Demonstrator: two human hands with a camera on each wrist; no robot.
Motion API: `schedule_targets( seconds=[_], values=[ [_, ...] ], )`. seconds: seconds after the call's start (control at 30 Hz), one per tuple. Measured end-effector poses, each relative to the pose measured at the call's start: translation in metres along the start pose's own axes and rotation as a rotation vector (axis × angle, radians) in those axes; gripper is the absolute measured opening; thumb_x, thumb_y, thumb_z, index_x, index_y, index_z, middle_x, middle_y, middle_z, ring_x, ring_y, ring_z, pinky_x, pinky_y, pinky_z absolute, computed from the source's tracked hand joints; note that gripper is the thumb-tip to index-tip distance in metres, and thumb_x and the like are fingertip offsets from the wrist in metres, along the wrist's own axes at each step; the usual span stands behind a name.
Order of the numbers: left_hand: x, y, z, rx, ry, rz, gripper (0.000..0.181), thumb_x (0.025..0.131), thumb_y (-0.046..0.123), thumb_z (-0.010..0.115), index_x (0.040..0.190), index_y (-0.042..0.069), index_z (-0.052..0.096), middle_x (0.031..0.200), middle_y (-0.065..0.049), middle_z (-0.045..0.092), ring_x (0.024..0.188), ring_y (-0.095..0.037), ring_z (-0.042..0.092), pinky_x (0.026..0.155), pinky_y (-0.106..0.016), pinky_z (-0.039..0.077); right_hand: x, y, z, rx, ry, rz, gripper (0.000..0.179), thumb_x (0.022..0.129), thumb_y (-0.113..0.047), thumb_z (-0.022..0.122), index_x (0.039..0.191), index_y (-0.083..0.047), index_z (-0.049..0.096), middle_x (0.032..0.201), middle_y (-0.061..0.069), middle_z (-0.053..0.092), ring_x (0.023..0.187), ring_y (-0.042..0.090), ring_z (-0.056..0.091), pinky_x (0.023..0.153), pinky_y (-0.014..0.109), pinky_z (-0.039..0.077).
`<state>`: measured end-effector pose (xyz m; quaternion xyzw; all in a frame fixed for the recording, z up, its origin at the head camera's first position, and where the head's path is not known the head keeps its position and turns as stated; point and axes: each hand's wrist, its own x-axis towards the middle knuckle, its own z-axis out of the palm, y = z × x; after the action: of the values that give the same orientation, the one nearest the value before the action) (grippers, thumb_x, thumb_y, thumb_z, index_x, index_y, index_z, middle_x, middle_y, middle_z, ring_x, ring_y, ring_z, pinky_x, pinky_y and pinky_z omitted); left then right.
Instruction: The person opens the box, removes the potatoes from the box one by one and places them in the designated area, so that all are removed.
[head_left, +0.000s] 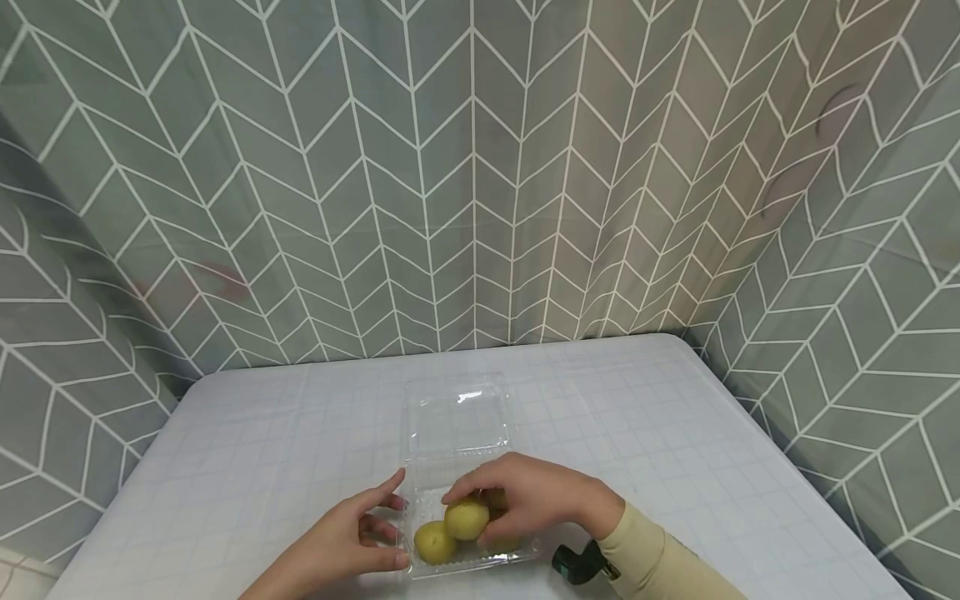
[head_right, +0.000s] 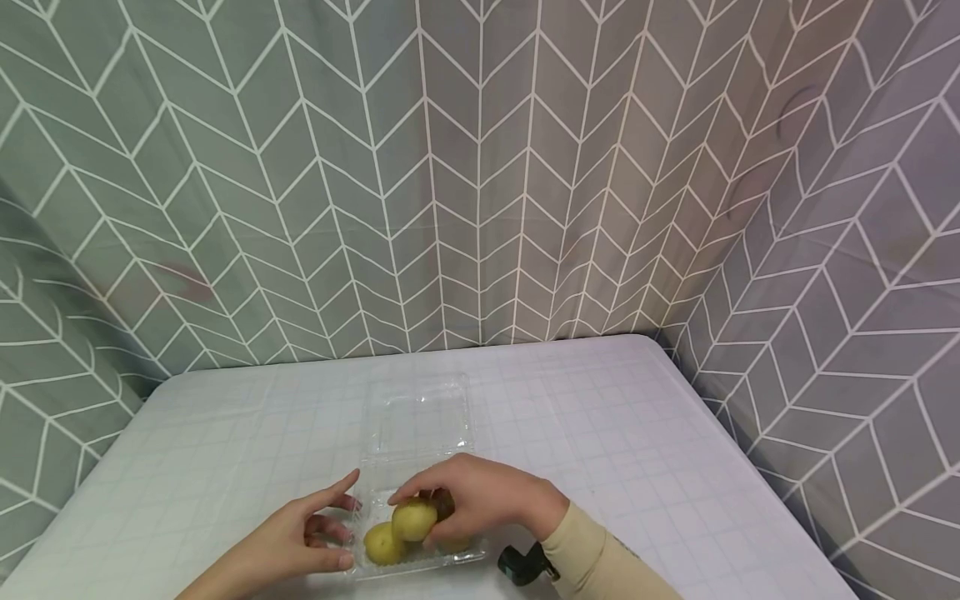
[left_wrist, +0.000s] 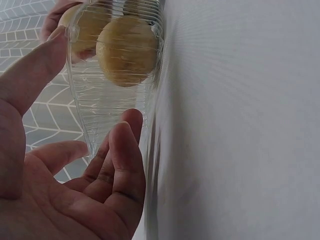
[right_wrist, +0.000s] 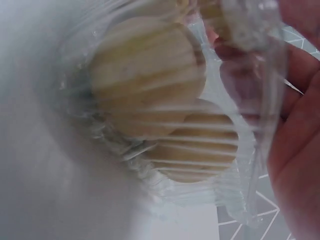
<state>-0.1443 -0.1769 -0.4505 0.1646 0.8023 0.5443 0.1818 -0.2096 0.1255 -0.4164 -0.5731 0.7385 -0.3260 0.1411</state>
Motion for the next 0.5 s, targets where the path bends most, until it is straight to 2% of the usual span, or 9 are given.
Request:
schedule_targets(
  seconds=[0.1,0.23,0.3,0.5],
  values=[
    [-0.0004,-0.0007,0.0002,0.005,0.001,0.01,0.098,0.079,0.021,0.086,0.156,0.008,0.028,0.127,-0.017,0.052,0.095,-0.021,0.064,0.078,-0.027,0.055,-0.0012,0.0042,-0.0003,-0.024,0.035,-0.065,0.053,0.087,-0.016,0.079,0.136,-0.011,0.059,0.129,-0.008,0.06,0.108,0.0,0.056,0.091,0.02,0.048],
    [-0.0005,-0.0009,0.0002,0.005,0.003,0.011,0.097,0.079,0.021,0.086,0.156,0.008,0.029,0.127,-0.016,0.052,0.095,-0.021,0.063,0.078,-0.027,0.055,-0.0013,0.0065,-0.0001,-0.06,0.095,-0.107,0.049,0.088,-0.02,0.078,0.134,-0.012,0.061,0.126,-0.007,0.061,0.11,0.0,0.056,0.093,0.021,0.047],
    [-0.0003,-0.0005,0.0001,0.004,0.002,0.005,0.097,0.079,0.021,0.086,0.156,0.008,0.029,0.127,-0.016,0.052,0.095,-0.021,0.063,0.078,-0.027,0.055,-0.0017,0.0063,-0.0001,-0.039,0.136,-0.081,0.048,0.087,-0.022,0.079,0.132,-0.015,0.062,0.123,-0.008,0.063,0.108,0.001,0.058,0.092,0.023,0.048],
    [0.0003,0.0018,0.0002,-0.002,0.0,-0.026,0.098,0.078,0.022,0.086,0.156,0.009,0.029,0.127,-0.014,0.053,0.096,-0.023,0.062,0.077,-0.026,0.055,-0.0066,0.0053,-0.0021,0.115,0.234,0.087,0.052,0.083,-0.026,0.082,0.13,-0.018,0.063,0.121,-0.009,0.065,0.101,0.005,0.063,0.086,0.026,0.053]
  ],
)
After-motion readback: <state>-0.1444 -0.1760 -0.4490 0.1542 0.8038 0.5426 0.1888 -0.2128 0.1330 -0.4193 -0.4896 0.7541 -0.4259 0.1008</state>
